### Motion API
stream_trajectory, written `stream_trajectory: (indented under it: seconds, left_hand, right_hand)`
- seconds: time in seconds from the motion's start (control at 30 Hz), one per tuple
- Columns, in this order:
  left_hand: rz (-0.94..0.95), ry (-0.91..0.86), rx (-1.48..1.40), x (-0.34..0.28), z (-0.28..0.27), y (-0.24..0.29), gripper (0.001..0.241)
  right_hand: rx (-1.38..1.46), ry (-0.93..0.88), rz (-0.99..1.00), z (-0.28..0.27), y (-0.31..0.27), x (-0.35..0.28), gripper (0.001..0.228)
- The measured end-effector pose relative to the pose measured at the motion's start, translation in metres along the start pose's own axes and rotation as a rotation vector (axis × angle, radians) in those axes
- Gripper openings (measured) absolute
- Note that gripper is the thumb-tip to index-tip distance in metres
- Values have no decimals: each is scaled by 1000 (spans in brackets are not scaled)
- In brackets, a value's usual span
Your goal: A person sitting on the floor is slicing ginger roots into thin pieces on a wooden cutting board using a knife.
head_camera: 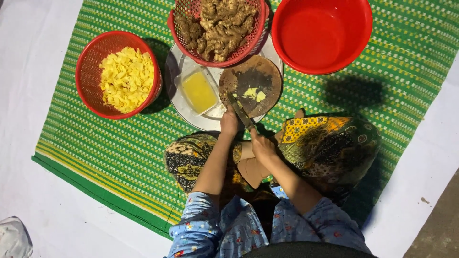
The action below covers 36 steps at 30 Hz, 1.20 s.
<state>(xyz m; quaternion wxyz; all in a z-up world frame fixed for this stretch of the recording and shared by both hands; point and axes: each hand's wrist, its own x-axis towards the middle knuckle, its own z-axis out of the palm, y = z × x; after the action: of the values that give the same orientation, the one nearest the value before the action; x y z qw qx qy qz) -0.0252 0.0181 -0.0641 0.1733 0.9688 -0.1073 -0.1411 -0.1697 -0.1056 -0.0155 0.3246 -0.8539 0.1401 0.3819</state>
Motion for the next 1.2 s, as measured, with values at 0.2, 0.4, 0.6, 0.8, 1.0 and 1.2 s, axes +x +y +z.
stream_trajectory:
  seconds: [0.2, 0.4, 0.6, 0.8, 1.0, 1.2]
  left_hand:
    - [-11, -18, -35, -10, -34, 20, 26]
    - [-41, -46, -50, -2, -10, 6, 19]
    - [-42, -49, -36, -7, -28, 18, 28]
    - [-48, -58, -42, -14, -45, 30, 32]
    - [-42, -40, -38, -18, -48, 34, 31]
    - [-14, -47, -51, -29, -75, 48, 26]
  right_hand:
    - [-19, 58, -26, -2, -2, 2, 58]
    - [-45, 66, -12, -43, -26, -33, 55]
    - [-39, 79, -35, 9, 4, 30, 55]
    - [-40, 44, 5, -43, -23, -34, 54]
    - [-84, 59, 28, -63, -41, -33, 46]
    - [-61, 18, 42, -20, -16, -29, 41]
